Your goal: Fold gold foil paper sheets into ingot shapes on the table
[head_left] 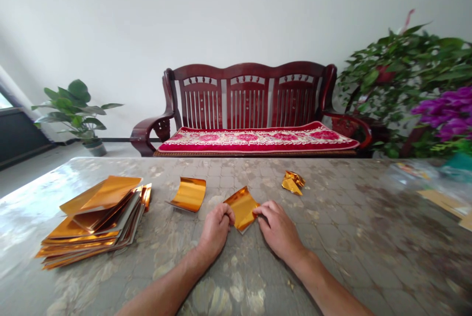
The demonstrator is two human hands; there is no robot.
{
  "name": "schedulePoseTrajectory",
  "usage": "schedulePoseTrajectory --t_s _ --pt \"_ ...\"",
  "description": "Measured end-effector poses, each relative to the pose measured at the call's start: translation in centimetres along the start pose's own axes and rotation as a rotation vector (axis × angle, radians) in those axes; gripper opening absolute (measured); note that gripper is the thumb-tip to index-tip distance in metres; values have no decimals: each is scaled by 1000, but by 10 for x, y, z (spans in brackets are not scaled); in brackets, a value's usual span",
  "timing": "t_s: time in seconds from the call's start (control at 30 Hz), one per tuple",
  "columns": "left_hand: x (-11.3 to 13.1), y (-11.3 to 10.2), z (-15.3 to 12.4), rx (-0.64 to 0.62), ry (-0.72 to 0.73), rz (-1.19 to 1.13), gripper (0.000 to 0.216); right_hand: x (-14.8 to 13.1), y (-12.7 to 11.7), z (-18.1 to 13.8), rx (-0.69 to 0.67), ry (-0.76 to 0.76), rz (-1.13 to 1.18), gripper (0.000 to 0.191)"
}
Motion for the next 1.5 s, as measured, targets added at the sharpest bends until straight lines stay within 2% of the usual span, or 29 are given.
schedulePoseTrajectory --t_s 0.23,0.33,0.43,0.57,0.7,0.83,0.9,0.97,1.1,1.2,1.33,1.5 --pt "6 -1 0 23 104 64 24 0 0 1 5 -3 6 25" --pt "15 -1 -1 13 193 106 25 1 1 -1 8 0 7 25" --pt "28 2 -5 -36 279 196 29 1 1 -2 17 2 11 28" --pt "40 10 -12 -134 326 449 34 1 1 -2 20 10 16 34" --pt "49 19 -20 -206 394 643 30 2 1 0 12 13 27 37" --pt "59 28 -29 -255 476 712 24 0 0 1 -15 18 29 37" --pt "61 30 -30 -277 463 712 21 -2 -2 0 -24 13 25 33" --pt "61 29 -26 -295 391 696 19 -7 -4 -1 -26 -4 15 28" --pt "59 15 -5 -277 238 687 16 -14 -6 -4 -6 -39 -32 14" --pt "61 8 12 -262 257 741 24 -15 -6 -5 -2 -35 -45 19" --pt "58 10 32 -299 291 764 38 -17 -5 -4 -26 -41 -10 23" --pt "47 22 50 -389 168 693 51 -17 -4 -3 -51 -43 38 25"
Point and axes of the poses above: each hand's wrist, its own z-axis towards the middle knuckle, its own y-axis out of the palm, x = y × z, the point moved 7 cm from there along z, towards the middle knuckle, and after that the axes turned 4 degrees about y, right-handed, at the moved point
